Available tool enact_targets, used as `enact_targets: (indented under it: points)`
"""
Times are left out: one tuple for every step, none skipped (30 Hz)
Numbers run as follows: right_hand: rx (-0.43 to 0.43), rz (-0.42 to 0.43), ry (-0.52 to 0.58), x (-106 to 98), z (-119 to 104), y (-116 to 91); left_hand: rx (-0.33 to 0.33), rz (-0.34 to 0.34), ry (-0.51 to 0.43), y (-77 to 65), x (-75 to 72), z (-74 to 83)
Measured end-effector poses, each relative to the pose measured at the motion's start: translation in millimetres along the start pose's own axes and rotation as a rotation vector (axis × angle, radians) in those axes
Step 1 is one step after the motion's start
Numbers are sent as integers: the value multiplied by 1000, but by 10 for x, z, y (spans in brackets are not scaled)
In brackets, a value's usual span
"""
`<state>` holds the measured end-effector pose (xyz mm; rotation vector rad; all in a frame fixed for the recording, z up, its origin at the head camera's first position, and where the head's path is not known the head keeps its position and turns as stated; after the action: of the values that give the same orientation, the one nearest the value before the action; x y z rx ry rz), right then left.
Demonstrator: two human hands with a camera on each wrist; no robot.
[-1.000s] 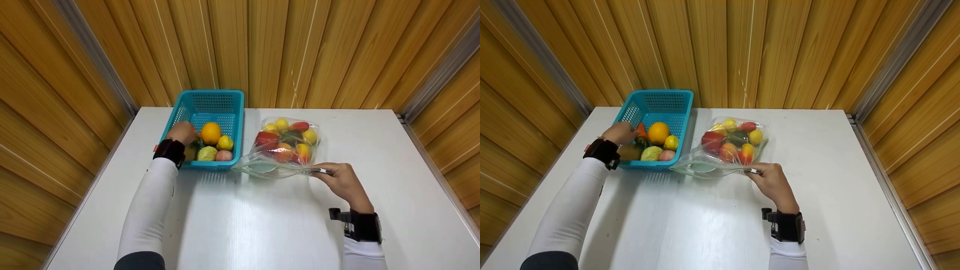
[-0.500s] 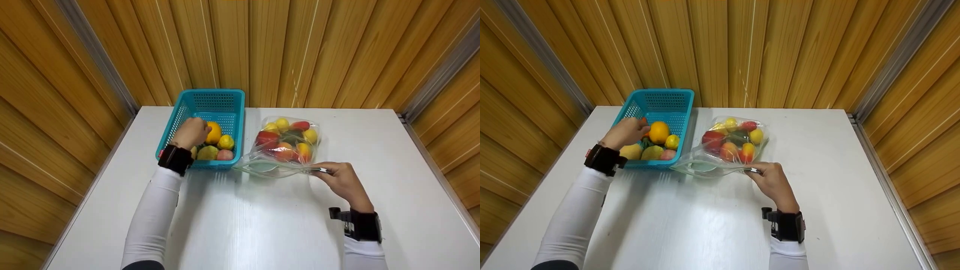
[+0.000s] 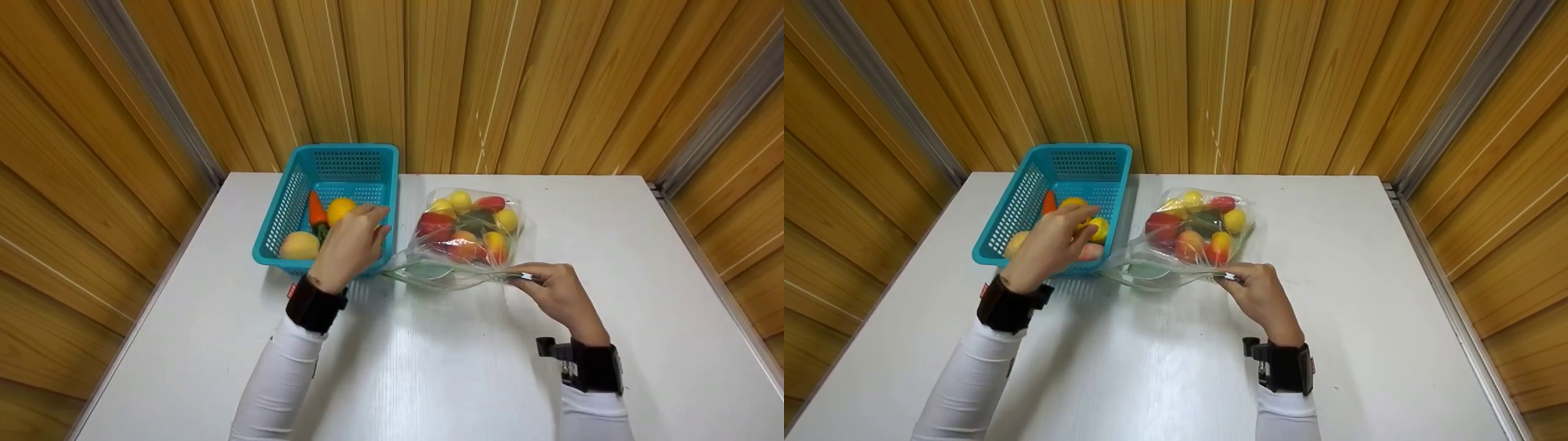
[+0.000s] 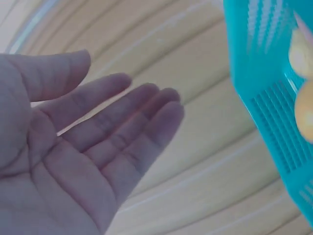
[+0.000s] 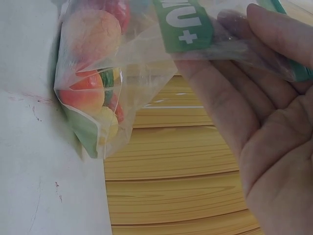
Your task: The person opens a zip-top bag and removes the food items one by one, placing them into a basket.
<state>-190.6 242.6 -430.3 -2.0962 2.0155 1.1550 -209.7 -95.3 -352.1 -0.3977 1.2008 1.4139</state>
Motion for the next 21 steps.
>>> enact_targets:
  points:
    - [1,2,0,1,-2,0,31,21,-9,-33,31,41]
    - [3,3,-1,3,-2,2,59,39,-22,-67,62,82]
    - [5,4,-1,4,-4,3,88,56,-36,-103,91,125]
    - [6,4,-2,6,-5,4,112,70,-57,-140,117,171]
    - [8,4,-4,7,-3,6,134,84,-80,-177,146,215]
    - [11,4,-4,9,-2,7,160,95,-109,-215,173,262]
    - [13,3,-4,12,-2,9,186,104,-136,-253,201,308]
    - [13,2,-1,13,-5,11,211,109,-163,-290,230,355]
    - [15,2,2,16,-4,13,238,112,-187,-326,259,402]
    - [16,1,5,19,-5,14,262,108,-208,-359,290,447]
    - [15,2,10,23,-3,16,292,103,-221,-389,320,488]
    - [14,3,16,26,-4,19,318,89,-232,-417,351,525]
    - [10,6,20,28,-7,20,340,75,-234,-439,385,555]
    - [6,10,22,29,-8,22,361,58,-232,-454,421,579]
    - [3,15,25,30,-10,22,377,39,-230,-464,463,594]
    - [0,20,27,29,-12,23,388,19,-228,-467,507,600]
    - [-2,24,29,28,-14,24,397,3,-222,-465,557,597]
    - [0,27,30,27,-17,24,399,-13,-216,-458,613,587]
    - [0,28,31,26,-18,24,401,-23,-210,-446,671,572]
    - [2,27,32,27,-15,23,399,-31,-197,-434,728,553]
    - [2,26,32,29,-13,22,391,-40,-190,-423,789,530]
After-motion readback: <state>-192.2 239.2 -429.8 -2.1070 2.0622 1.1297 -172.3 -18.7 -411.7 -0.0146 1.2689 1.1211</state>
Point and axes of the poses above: each hand's wrist, its own y-axis towards the middle knuckle, its own x-axis out of the palm, z = x × y, the point moved 2 cm from there along y, towards the middle knuckle, and after that the axes turned 8 degrees about z, right-handed, at the moved point
